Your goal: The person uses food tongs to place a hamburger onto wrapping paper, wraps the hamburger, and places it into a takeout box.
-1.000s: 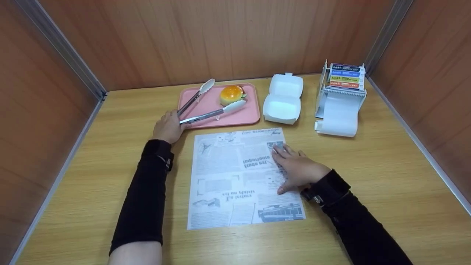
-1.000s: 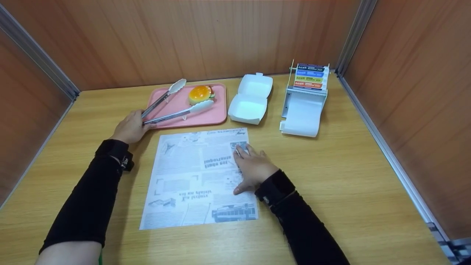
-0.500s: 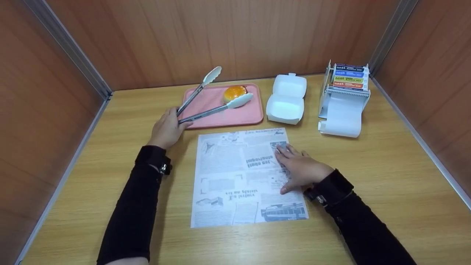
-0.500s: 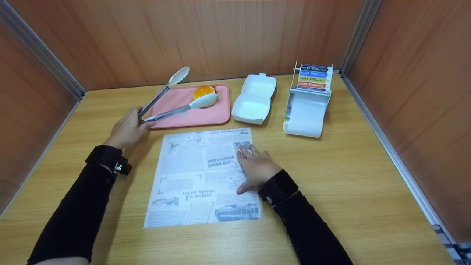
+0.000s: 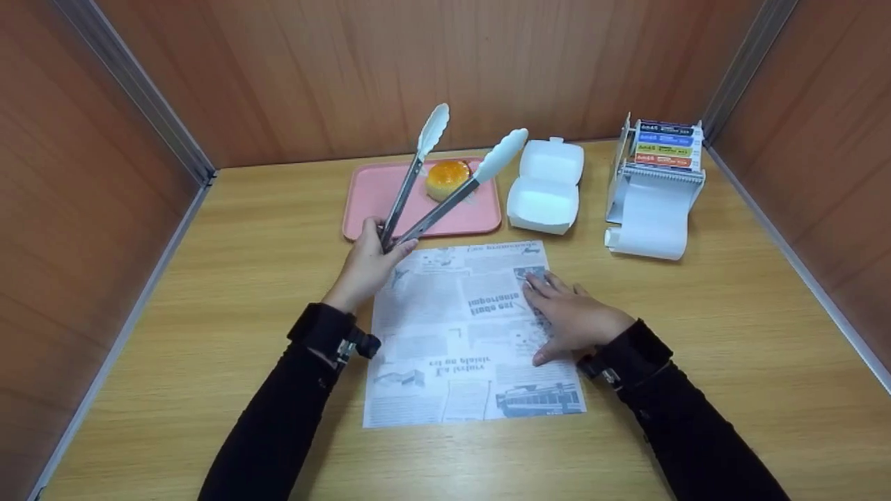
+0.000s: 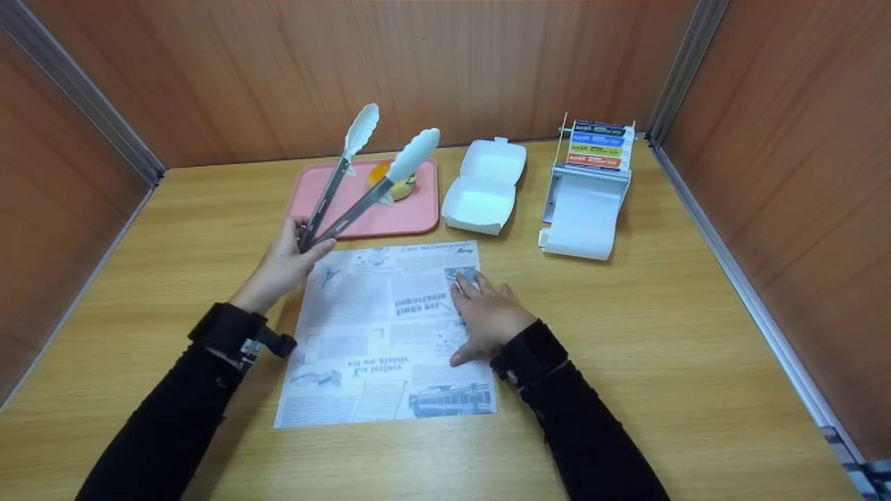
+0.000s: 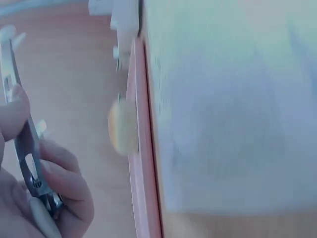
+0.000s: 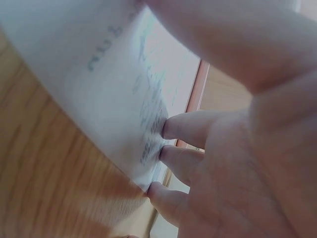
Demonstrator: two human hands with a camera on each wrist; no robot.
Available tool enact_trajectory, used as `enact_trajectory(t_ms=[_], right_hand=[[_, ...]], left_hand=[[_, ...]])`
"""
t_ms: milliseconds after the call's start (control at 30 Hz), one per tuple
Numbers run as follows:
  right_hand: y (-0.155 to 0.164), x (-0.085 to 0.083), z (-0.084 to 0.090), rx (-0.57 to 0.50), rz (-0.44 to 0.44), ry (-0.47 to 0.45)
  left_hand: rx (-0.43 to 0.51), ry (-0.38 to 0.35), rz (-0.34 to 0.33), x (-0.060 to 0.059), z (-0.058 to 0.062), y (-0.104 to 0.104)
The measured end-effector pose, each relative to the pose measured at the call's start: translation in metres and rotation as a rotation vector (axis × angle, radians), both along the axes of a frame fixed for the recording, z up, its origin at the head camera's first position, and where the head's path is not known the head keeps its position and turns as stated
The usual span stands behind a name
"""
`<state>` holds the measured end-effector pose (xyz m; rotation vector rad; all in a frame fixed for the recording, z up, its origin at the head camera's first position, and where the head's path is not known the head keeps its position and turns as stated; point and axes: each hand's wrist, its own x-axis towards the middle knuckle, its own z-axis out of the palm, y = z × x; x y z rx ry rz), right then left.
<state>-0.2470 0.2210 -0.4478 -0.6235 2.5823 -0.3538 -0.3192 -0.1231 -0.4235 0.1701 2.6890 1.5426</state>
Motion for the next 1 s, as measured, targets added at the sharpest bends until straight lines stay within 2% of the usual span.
enact_trajectory(t_ms=[200, 367, 533, 633, 733, 833, 900, 1000], right_hand=[[-0.001, -0.001, 0.0, 0.005, -0.012, -0.007], [-0.001, -0.001, 0.0, 0.0, -0.019, 0.005], [-0.001, -0.003, 0.001, -0.001, -0.054, 0.04], [-0.004, -0.006, 0.003, -0.07, -0.101, 0.158], [-0.014, -0.009, 0.007, -0.252, -0.214, 0.319], [-0.031, -0.01, 0.015, -0.54, -0.338, 0.367], [-0.045, -0.01, 0.021, -0.741, -0.428, 0.31], [-0.069, -0.01, 0.025, -1.063, -0.559, 0.15]], left_hand=[[0.047, 0.047, 0.05, 0.021, -0.017, 0.028], [0.1, 0.12, 0.049, 0.026, -0.03, 0.04], [0.14, 0.175, 0.032, 0.028, -0.028, 0.047], [0.15, 0.191, 0.028, 0.031, -0.025, 0.051], [0.16, 0.206, 0.033, 0.035, -0.022, 0.054], [0.175, 0.228, 0.047, 0.039, -0.018, 0.06], [0.175, 0.245, 0.058, 0.041, -0.015, 0.065], [0.134, 0.271, 0.07, 0.045, -0.014, 0.072]])
